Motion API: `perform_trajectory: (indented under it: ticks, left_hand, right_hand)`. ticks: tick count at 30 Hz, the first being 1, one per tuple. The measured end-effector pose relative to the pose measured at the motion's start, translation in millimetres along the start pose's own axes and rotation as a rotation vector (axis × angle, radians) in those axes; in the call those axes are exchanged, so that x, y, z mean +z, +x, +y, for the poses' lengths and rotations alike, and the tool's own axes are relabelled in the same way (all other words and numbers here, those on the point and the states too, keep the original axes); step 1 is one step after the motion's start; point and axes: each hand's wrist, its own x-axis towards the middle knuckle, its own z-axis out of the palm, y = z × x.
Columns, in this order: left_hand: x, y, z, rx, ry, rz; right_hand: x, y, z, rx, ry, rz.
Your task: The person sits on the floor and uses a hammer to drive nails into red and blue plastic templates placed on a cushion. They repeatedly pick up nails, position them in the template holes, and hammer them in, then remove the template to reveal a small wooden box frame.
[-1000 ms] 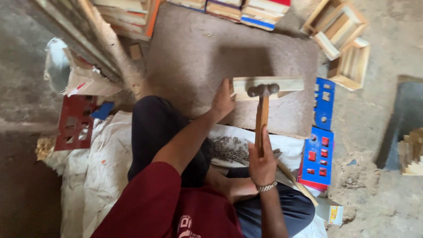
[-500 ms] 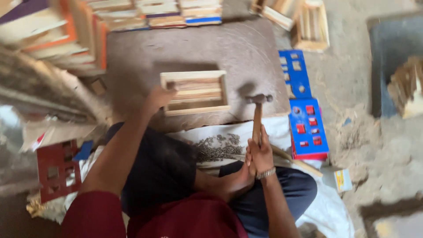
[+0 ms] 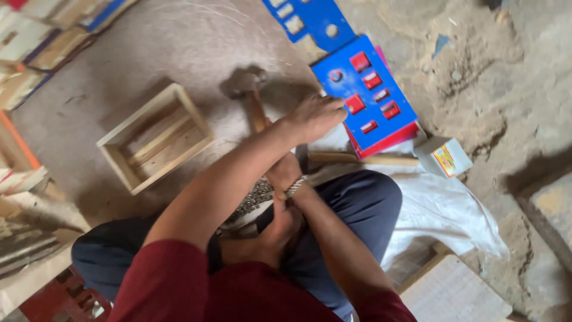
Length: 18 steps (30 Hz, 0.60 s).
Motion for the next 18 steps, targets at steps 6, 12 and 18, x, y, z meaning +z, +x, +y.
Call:
perform_trajectory:
  ticks: [6, 12, 18]
  left_hand:
    - [37.3, 66.1, -18.5, 0.201, 0.255, -0.142]
    - [19.5, 84.0, -7.2, 0.213, 0.094, -0.227]
    - [-51.3, 60.5, 59.2, 0.298, -0.165, -0.114]
  right_hand:
    - [-24.1, 24.7, -1.0, 0.733, 0.505, -0.677]
    - [-16.9, 34.9, -2.0, 0.744, 0.498, -0.628]
    - [-4.1, 11.9, 12.5, 0.765, 0.481, -0.306]
